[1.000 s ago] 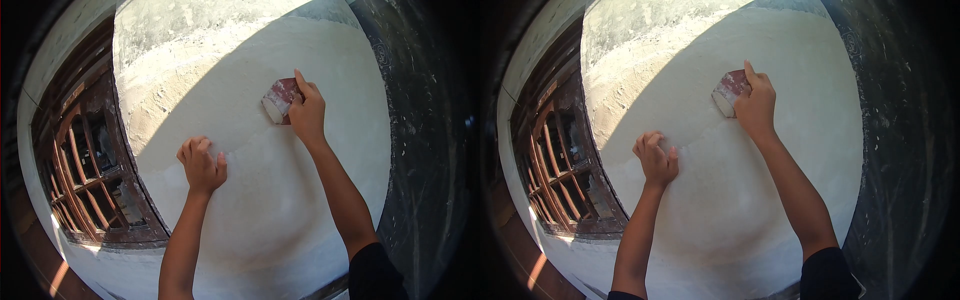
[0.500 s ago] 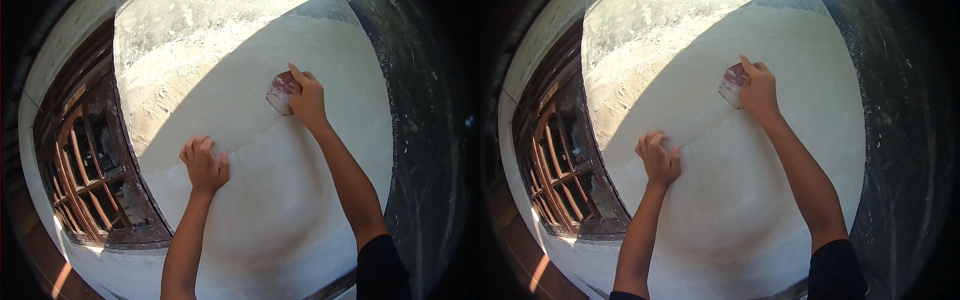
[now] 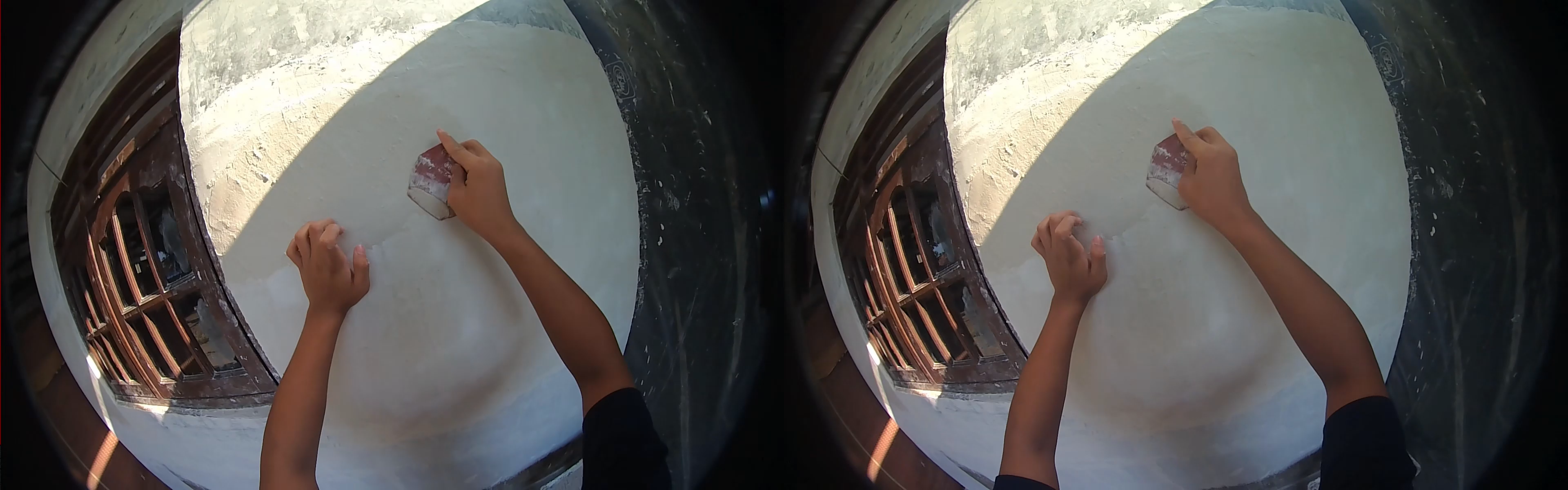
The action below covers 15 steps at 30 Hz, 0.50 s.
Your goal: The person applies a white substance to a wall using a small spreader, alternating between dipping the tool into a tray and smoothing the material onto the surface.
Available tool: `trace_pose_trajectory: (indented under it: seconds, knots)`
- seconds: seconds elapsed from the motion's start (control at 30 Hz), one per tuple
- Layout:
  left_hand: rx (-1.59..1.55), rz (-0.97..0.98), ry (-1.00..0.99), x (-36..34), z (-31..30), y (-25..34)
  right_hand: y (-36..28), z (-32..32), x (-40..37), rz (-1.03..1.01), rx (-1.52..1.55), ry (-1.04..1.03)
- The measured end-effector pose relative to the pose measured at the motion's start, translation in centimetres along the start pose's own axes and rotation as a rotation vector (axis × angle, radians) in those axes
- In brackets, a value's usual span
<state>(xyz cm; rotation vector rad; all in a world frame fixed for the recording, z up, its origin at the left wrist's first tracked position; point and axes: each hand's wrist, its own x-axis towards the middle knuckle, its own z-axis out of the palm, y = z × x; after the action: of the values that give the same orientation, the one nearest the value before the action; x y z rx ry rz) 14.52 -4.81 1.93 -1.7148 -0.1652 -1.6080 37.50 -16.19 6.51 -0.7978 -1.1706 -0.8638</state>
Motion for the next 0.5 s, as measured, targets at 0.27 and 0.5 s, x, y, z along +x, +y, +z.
trace_pose_trajectory:
  seconds: [0.27,0.5]
  knots:
    - [-0.002,0.008,0.012,0.1,0.0,-0.1,-1.6,0.5,0.0,-0.057,0.061,-0.05]
    - [-0.034,0.019,-0.012,0.2,-0.2,-0.2,0.2,-2.6,1.5,0.238,-0.096,0.26]
